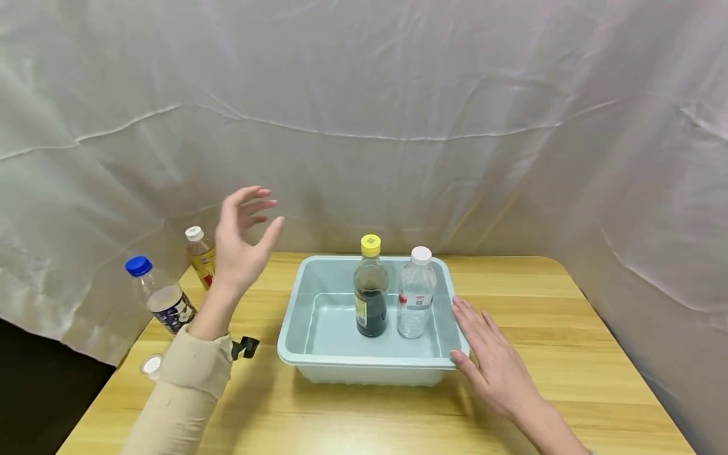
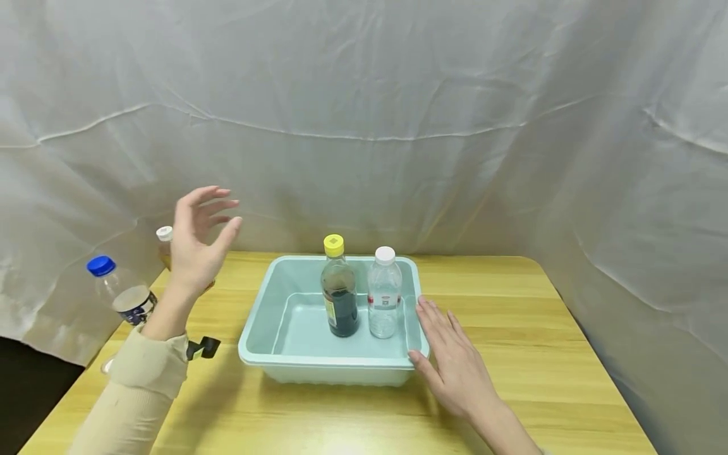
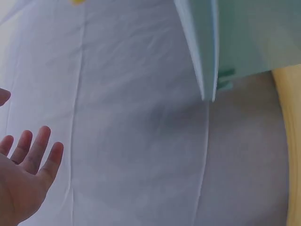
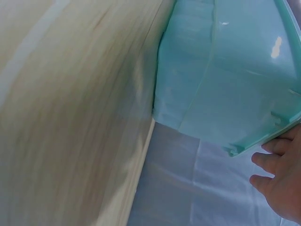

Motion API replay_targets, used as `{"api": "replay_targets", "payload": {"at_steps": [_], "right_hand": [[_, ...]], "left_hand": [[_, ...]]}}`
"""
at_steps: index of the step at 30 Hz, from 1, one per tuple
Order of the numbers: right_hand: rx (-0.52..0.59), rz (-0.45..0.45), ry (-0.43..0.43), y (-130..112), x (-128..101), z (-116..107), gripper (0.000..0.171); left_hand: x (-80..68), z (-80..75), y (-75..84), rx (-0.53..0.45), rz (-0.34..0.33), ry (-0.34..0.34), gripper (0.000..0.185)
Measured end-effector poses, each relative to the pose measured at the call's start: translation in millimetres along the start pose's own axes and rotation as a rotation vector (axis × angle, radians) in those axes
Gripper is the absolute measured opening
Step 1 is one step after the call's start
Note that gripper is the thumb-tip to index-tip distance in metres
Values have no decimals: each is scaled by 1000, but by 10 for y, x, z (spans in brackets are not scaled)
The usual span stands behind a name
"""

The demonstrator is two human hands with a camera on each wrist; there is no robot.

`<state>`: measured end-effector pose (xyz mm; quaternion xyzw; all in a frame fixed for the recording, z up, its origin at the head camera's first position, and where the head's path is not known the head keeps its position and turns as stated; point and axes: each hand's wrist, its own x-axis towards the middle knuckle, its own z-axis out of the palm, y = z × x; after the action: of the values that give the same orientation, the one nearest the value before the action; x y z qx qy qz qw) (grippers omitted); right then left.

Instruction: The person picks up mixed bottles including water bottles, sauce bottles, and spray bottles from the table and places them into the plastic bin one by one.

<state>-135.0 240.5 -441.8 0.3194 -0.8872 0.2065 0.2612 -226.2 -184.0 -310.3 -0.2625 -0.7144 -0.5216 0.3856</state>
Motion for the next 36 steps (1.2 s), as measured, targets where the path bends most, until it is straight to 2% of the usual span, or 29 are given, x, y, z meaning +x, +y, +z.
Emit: {"api": "replay_targets", "payload": {"at_steps": [5,11,17,21,27,31,34,36], "right_hand": [[-8,-6,7,10,-2,-24,65],[-18,-7,21,-1,-1,-36,66],[-9,-11,5,-34,-23,-12,65],[-3,-3,-5,-44,-34,-10,65],[-2,-1,-13,-32,-29,-20,66],[-6,-7,-8,-17,-16,-21,66],[-15,-11,-5,-11,-4,-23,65],[-22,-14,-3,-5,-1,-23,65]], "left_hand": [[-160,-234,45,20,-9,120,55],[-405,-510,80,33,-34,228,55],[-731,-804,81,104,-87,285,57],[-968,-992,82,179,-142,290,60],[-1236,-1204,126,347,-291,298,64],[-1366,-1354,175,420,-451,304,66],[-1473,-1477,199,454,-593,259,68],[-1554,-1557,191,485,-660,193,70]]}}
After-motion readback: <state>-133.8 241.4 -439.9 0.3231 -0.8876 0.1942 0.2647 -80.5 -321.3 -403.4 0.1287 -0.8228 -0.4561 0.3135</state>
